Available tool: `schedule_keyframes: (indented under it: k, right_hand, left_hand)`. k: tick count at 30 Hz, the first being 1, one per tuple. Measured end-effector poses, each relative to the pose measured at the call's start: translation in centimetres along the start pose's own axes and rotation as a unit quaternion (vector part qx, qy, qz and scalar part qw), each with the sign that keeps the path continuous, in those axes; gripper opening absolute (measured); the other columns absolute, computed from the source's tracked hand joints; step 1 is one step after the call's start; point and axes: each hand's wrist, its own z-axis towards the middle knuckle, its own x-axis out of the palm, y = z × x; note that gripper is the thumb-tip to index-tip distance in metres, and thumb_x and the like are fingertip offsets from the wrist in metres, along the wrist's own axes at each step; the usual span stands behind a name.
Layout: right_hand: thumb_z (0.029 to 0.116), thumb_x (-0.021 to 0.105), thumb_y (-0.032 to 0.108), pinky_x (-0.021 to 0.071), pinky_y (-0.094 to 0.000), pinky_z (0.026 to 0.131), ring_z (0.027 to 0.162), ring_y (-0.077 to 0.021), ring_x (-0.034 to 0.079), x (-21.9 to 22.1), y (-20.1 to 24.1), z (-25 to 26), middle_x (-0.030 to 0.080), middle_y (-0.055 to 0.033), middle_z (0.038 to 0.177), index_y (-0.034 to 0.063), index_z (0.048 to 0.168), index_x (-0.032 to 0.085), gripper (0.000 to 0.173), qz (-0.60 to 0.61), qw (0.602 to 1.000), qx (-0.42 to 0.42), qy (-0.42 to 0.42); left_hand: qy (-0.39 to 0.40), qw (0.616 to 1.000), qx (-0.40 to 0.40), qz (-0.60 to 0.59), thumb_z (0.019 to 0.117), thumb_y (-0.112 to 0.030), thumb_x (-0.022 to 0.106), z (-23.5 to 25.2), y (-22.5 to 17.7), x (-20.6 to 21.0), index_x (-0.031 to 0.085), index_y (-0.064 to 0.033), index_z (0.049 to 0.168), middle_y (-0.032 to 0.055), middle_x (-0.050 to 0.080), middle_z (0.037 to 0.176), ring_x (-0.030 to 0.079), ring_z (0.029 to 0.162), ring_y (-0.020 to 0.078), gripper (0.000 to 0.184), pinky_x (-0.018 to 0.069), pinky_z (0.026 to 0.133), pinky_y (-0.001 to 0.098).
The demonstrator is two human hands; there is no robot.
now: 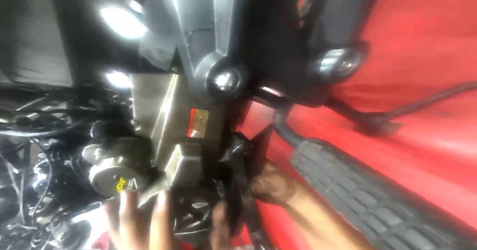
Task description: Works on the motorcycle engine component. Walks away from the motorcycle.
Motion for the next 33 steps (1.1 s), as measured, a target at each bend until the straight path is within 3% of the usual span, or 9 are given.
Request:
schedule_keyframes:
  k: [2, 5, 12, 16, 20, 24, 28, 30, 33]
  right_hand:
    - [0.0871, 0.07, 0.015, 0.0597, -0.0297, 0.083, 0.094, -0.0068, 0.069, -4.1, -2.6, -2.5, 0.073, 0.0029, 0.104, 0.0153, 0.116, 0.069, 0.029, -0.03, 1.0, 0.003, 0.004]
    - [0.0846, 0.071, 0.01, 0.0601, -0.0357, 0.082, 0.092, -0.0106, 0.07, -4.9, -3.7, -2.2, 0.072, 0.0006, 0.102, 0.0134, 0.116, 0.067, 0.032, -0.018, 0.998, 0.034, -0.051]
    - [0.0843, 0.077, 0.01, 0.0605, -0.0355, 0.077, 0.085, -0.0112, 0.07, -3.8, -3.2, 0.0, 0.073, -0.0005, 0.095, 0.0139, 0.11, 0.07, 0.027, 0.051, 0.998, 0.007, -0.046]
    - [0.0857, 0.074, 0.014, 0.0559, -0.0216, 0.07, 0.074, -0.0023, 0.066, -1.4, -0.3, 0.0, 0.068, 0.0066, 0.08, 0.0178, 0.092, 0.067, 0.01, 0.08, 0.988, 0.102, -0.078]
    - [0.0865, 0.073, 0.007, 0.0585, -0.0275, 0.071, 0.077, -0.0077, 0.067, 1.8, 3.8, 0.7, 0.07, 0.0006, 0.085, 0.0112, 0.102, 0.066, 0.017, -0.045, 0.967, 0.186, -0.167]
    - [0.0949, 0.069, 0.027, 0.0586, -0.0327, 0.09, 0.098, -0.009, 0.07, 4.7, 9.3, -4.0, 0.073, -0.0016, 0.108, 0.0098, 0.125, 0.068, 0.035, -0.442, 0.834, 0.216, -0.252]
    - [0.0939, 0.069, 0.022, 0.0629, -0.0282, 0.072, 0.081, -0.0073, 0.071, 6.8, 17.5, -10.9, 0.074, -0.0004, 0.093, 0.0074, 0.104, 0.073, 0.018, -0.674, 0.6, -0.089, -0.422]
    - [0.0893, 0.071, 0.02, 0.0575, -0.0433, 0.089, 0.105, -0.0262, 0.067, 6.8, 23.6, -11.3, 0.067, -0.021, 0.118, -0.0027, 0.128, 0.061, 0.046, -0.741, 0.473, -0.107, -0.465]
    - [0.0839, 0.079, 0.029, 0.0407, -0.0541, 0.115, 0.138, -0.0426, 0.048, 3.0, 30.0, -8.0, 0.046, -0.0318, 0.149, -0.0031, 0.155, 0.028, 0.093, -0.796, 0.427, -0.057, -0.425]
  left_hand:
    - [0.029, 0.996, -0.003, 0.083, 0.0758, -0.064, 0.078, 1.0, 0.0, 1.8, 0.046, -0.0096, 0.148, 0.033, 0.024, 0.161, 0.014, 0.152, 0.0522, 0.096, 0.0092, 0.123, 0.0691]
    - [0.05, 0.988, -0.03, 0.144, 0.0785, -0.069, 0.07, 1.1, -1.2, 2.4, 0.043, -0.0039, 0.151, 0.0409, 0.018, 0.16, 0.011, 0.15, 0.0585, 0.101, 0.0075, 0.121, 0.0699]
    - [0.07, 0.984, -0.082, 0.14, 0.0866, -0.059, 0.061, 1.3, -2.7, 2.5, 0.038, 0.0006, 0.153, 0.0402, 0.013, 0.162, 0.007, 0.153, 0.055, 0.092, 0.0018, 0.122, 0.0674]
    - [0.038, 0.975, -0.111, 0.191, 0.0826, -0.056, 0.063, 1.6, -3.9, 3.8, 0.043, 0.0059, 0.148, 0.0415, 0.021, 0.159, 0.013, 0.15, 0.0584, 0.092, 0.0071, 0.121, 0.0678]
    - [0.005, 0.963, -0.132, 0.235, 0.0758, -0.053, 0.068, 2.0, -4.0, 5.0, 0.046, 0.0036, 0.147, 0.0409, 0.021, 0.159, 0.016, 0.148, 0.0615, 0.094, 0.0109, 0.118, 0.0704]
    - [0.02, 0.966, -0.151, 0.211, 0.0759, -0.053, 0.069, 2.3, -4.8, 4.7, 0.045, 0.0011, 0.148, 0.0425, 0.022, 0.158, 0.016, 0.146, 0.0649, 0.094, 0.0129, 0.116, 0.0742]
    - [0.035, 0.974, -0.131, 0.181, 0.0828, -0.06, 0.06, 2.0, -4.5, 3.8, 0.042, 0.0009, 0.152, 0.0414, 0.023, 0.159, 0.018, 0.144, 0.0662, 0.094, 0.0141, 0.113, 0.0764]
    - [0.045, 0.982, -0.116, 0.139, 0.0862, -0.06, 0.059, 1.5, -4.3, 2.9, 0.038, 0.0012, 0.154, 0.0397, 0.023, 0.16, 0.016, 0.147, 0.0639, 0.094, 0.0114, 0.115, 0.0773]
    - [0.042, 0.992, -0.12, 0.018, 0.0892, -0.051, 0.068, -0.4, -3.2, 0.3, 0.037, -0.0047, 0.155, 0.028, 0.029, 0.163, 0.023, 0.152, 0.0477, 0.086, 0.016, 0.122, 0.0701]
